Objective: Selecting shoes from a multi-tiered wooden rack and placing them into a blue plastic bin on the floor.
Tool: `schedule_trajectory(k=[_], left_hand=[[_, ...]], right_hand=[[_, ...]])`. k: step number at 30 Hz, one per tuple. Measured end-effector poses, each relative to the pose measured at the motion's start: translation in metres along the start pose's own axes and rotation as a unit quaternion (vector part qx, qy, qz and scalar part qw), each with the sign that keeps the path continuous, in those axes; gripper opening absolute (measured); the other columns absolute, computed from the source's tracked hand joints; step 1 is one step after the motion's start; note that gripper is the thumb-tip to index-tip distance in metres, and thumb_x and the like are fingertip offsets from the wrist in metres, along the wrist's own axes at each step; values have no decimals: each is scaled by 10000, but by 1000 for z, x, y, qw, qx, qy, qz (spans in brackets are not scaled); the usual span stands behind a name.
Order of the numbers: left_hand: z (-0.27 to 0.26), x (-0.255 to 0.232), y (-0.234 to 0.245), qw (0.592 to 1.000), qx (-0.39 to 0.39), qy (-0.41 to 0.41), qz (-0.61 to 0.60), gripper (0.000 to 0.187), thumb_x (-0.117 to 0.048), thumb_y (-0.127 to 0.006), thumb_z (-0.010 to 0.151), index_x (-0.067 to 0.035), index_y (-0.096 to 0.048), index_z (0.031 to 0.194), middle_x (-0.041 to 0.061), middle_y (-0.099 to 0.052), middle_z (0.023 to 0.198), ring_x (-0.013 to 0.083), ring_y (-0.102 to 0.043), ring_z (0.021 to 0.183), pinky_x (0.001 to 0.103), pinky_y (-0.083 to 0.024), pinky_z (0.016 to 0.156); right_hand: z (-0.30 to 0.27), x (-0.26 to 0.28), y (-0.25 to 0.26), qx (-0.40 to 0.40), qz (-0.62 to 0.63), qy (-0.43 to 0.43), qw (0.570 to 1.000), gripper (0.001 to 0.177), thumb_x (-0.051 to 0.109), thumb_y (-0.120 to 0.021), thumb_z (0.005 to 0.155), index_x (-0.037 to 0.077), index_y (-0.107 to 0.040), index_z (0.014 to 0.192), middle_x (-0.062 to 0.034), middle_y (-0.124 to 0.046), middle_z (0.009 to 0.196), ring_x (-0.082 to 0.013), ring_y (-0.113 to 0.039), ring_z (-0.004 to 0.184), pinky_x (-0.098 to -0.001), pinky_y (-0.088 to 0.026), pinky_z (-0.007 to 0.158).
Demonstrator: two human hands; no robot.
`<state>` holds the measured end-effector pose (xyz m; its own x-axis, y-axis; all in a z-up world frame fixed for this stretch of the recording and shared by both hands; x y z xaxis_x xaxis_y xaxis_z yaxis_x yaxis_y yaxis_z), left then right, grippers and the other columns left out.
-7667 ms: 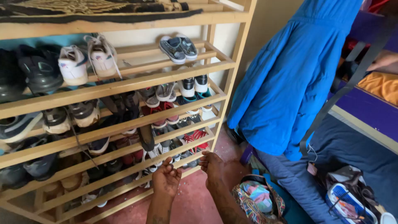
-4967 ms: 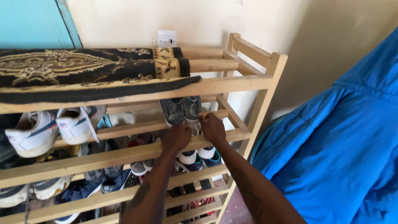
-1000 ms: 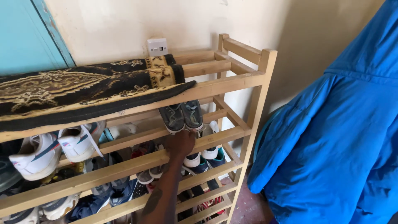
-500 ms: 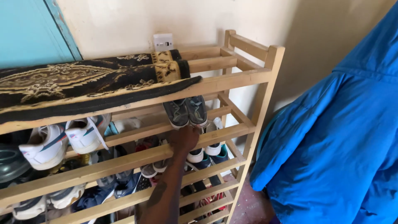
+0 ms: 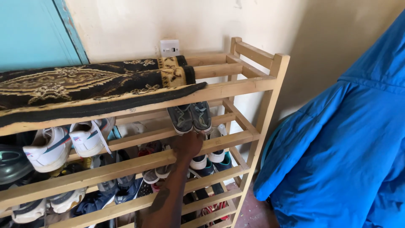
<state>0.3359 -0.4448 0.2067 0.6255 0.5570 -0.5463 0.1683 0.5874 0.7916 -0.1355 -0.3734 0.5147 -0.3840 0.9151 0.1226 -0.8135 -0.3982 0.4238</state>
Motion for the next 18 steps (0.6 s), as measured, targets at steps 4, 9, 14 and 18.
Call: schedule_trajectory(k=[4, 9, 14, 18], left_hand=[[-23, -29, 37, 998, 53, 44, 1, 689, -577, -394, 1005, -13, -773, 894, 268, -735, 947, 428, -712, 908, 558, -518, 877], [-22, -22, 34, 996, 38, 73, 18, 796, -648, -333, 1007, 4, -766, 864, 274, -725, 906, 427, -719, 870, 572, -532, 821], [-14, -15, 24, 999, -14, 51, -12, 821, -657, -357, 1005, 37, -762, 829, 312, -721, 864, 434, -728, 823, 563, -546, 801], [-12, -15, 25, 997, 13, 72, -14, 825, -663, -367, 1008, 50, -747, 840, 307, -715, 873, 435, -726, 829, 567, -554, 795]], right_hand=[[8, -17, -24, 21, -16, 14, 1000, 164, 179, -757, 887, 78, -785, 1013, -8, -805, 905, -89, -757, 686, -236, -516, 544], [-5, -117, -129, 63, -35, 6, 997, 129, 184, -757, 896, 85, -789, 972, -36, -805, 891, -130, -768, 697, -267, -551, 559], [-25, -204, -216, 153, -76, -114, 979, 215, 265, -687, 924, 70, -758, 867, -92, -770, 792, -260, -713, 617, -392, -537, 550], [-61, -289, -273, 192, -91, -283, 935, 377, 380, -526, 1025, 76, -642, 834, -122, -706, 694, -324, -686, 650, -475, -514, 633]])
Point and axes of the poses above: each hand's wrist, its own z-axis towards the middle knuckle, its own y-axis out of the back of the hand, x = y × z, the point moved 7 cm from there along z, towards the middle knuckle
